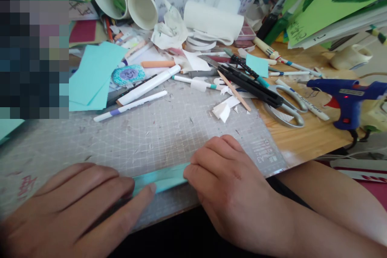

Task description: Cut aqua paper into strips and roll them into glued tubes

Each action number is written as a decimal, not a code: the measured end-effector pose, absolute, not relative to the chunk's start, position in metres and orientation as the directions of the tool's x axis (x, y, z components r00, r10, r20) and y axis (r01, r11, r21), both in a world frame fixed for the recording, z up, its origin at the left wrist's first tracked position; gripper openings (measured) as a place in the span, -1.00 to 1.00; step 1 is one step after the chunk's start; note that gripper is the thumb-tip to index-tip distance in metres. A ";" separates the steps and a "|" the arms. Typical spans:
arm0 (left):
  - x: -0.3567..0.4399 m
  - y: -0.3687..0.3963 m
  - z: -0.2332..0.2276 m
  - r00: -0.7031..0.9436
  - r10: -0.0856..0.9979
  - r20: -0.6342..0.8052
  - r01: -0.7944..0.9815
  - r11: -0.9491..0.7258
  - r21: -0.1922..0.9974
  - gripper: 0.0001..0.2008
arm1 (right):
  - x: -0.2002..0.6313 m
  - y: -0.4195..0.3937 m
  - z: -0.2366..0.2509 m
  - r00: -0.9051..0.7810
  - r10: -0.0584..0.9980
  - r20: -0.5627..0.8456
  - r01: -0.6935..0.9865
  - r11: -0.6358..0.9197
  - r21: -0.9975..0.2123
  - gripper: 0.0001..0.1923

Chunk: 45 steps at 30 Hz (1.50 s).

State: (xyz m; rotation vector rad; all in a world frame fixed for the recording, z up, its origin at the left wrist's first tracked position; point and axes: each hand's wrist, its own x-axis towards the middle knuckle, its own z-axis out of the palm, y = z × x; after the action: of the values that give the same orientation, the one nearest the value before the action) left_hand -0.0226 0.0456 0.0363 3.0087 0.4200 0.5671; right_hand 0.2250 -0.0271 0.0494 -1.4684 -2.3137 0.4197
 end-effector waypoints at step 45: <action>-0.019 0.044 0.032 0.874 0.263 0.409 0.284 -0.959 0.009 -0.70 | 0.225 -0.029 0.049 -0.440 0.853 0.280 0.832 0.504 -0.232 -0.83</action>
State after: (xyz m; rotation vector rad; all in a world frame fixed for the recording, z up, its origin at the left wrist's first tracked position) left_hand -0.0191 0.0440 0.0322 3.0903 0.4512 0.6631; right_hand 0.2248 -0.0290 0.0491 -1.4023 -2.3928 0.0839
